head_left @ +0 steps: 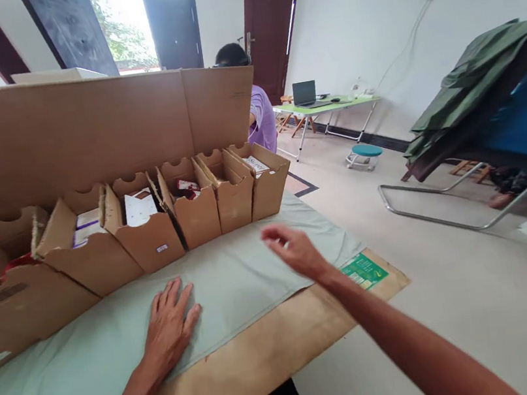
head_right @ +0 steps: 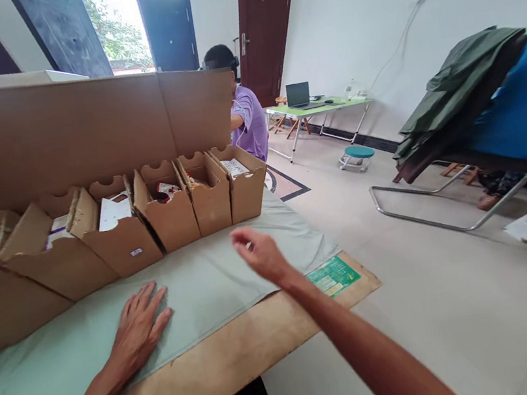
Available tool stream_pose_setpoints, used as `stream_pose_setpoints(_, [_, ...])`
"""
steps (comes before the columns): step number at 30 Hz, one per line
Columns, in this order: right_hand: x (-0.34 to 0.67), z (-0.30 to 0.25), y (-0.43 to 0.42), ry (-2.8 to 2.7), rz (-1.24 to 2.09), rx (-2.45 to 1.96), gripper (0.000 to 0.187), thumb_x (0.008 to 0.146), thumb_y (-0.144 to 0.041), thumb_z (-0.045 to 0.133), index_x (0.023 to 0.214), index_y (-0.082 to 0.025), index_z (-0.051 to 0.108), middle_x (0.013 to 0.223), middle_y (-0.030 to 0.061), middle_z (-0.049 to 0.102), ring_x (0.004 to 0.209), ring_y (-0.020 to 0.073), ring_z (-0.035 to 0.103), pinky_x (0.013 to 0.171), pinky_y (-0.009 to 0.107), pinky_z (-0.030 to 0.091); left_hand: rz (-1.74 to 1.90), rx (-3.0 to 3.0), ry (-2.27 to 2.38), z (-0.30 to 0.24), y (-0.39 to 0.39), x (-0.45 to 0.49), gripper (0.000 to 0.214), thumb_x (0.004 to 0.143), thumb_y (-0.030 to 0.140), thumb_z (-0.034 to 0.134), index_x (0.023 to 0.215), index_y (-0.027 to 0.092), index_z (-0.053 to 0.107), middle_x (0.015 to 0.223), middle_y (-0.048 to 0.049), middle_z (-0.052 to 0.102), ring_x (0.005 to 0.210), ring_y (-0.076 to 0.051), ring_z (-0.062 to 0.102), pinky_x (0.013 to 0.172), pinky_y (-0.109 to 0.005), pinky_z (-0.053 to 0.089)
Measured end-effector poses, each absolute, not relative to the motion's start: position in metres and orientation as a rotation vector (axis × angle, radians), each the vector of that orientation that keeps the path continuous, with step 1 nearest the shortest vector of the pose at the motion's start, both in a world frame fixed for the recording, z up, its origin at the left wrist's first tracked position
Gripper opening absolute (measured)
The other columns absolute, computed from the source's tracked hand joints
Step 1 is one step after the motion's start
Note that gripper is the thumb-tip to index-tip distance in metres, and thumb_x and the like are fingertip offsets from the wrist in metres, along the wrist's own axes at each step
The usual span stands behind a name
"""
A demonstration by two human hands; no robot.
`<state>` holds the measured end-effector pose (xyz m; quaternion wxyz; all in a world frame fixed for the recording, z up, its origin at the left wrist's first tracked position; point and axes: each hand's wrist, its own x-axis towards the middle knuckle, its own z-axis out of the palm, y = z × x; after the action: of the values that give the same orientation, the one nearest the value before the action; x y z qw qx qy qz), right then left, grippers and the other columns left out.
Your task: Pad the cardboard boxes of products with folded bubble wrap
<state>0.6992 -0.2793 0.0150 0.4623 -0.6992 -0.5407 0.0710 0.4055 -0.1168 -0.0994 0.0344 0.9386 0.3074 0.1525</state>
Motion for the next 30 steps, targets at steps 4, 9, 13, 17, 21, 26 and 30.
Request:
stream_pose_setpoints(4, [0.789, 0.07, -0.242, -1.226, -0.068, -2.011, 0.056, 0.089, -0.019, 0.056, 0.145, -0.014, 0.05, 0.093, 0.0052, 0.076, 0.082, 0.0207, 0.07, 0.08, 0.033, 0.053, 0.504, 2.893, 0.936, -0.11, -0.117, 0.399, 0.052, 0.103, 0.044, 0.042, 0.142, 0.018, 0.064, 0.157, -0.0182, 0.053, 0.147, -0.037, 0.047, 0.12, -0.062, 0.036])
stream_pose_setpoints(9, [0.826, 0.095, -0.193, -1.328, -0.063, -2.295, 0.037, 0.082, -0.013, 0.065, 0.118, -0.016, 0.07, 0.084, 0.0036, 0.076, 0.078, 0.0202, 0.068, 0.071, 0.028, 0.047, 0.521, 2.923, 0.933, -0.113, -0.115, 0.398, 0.053, 0.103, 0.047, 0.04, 0.143, 0.021, 0.063, 0.156, -0.0163, 0.055, 0.146, -0.035, 0.049, 0.119, -0.061, 0.039])
stream_pose_setpoints(13, [0.821, 0.093, -0.206, -1.335, -0.066, -2.341, 0.011, 0.083, -0.012, 0.063, 0.084, -0.018, 0.073, 0.081, 0.0057, 0.075, 0.078, 0.0214, 0.067, 0.067, 0.028, 0.044, 0.532, 2.952, 0.932, -0.111, -0.115, 0.399, 0.054, 0.103, 0.048, 0.039, 0.141, 0.019, 0.065, 0.155, -0.0174, 0.056, 0.144, -0.035, 0.051, 0.117, -0.059, 0.042])
stream_pose_setpoints(17, [0.793, 0.083, -0.275, -1.338, -0.106, -2.339, 0.011, 0.087, -0.018, 0.062, 0.086, -0.022, 0.073, 0.087, 0.003, 0.077, 0.08, 0.0217, 0.068, 0.067, 0.028, 0.045, 0.542, 2.956, 0.924, -0.108, -0.116, 0.399, 0.054, 0.102, 0.047, 0.039, 0.139, 0.017, 0.066, 0.152, -0.0188, 0.058, 0.142, -0.036, 0.052, 0.115, -0.058, 0.043])
stream_pose_setpoints(21, [0.725, 0.066, -0.354, -1.392, -0.105, -2.187, 0.015, 0.094, -0.021, 0.059, 0.094, -0.025, 0.073, 0.082, 0.0001, 0.078, 0.069, 0.0198, 0.07, 0.063, 0.028, 0.047, 0.547, 2.929, 0.911, -0.103, -0.117, 0.399, 0.058, 0.102, 0.05, 0.036, 0.135, 0.014, 0.067, 0.148, -0.0221, 0.059, 0.14, -0.039, 0.053, 0.115, -0.059, 0.042])
stream_pose_setpoints(26, [0.626, 0.067, -0.409, -1.546, -0.093, -1.822, 0.031, 0.102, -0.021, 0.055, 0.131, -0.021, 0.062, 0.084, 0.0017, 0.079, 0.068, 0.0189, 0.074, 0.062, 0.029, 0.055, 0.562, 2.857, 0.996, -0.089, -0.122, 0.397, 0.067, 0.101, 0.057, 0.031, 0.134, 0.011, 0.065, 0.149, -0.0249, 0.057, 0.147, -0.043, 0.044, 0.116, -0.063, 0.038])
stream_pose_setpoints(30, [0.605, 0.082, -0.443, -1.582, -0.218, -1.495, 0.046, 0.1, -0.014, 0.059, 0.143, -0.03, 0.057, 0.091, -0.0003, 0.079, 0.074, 0.0184, 0.076, 0.07, 0.032, 0.062, 0.654, 2.729, 0.999, -0.084, -0.137, 0.39, 0.065, 0.1, 0.059, 0.034, 0.141, 0.015, 0.059, 0.156, -0.0215, 0.05, 0.151, -0.04, 0.039, 0.119, -0.062, 0.036])
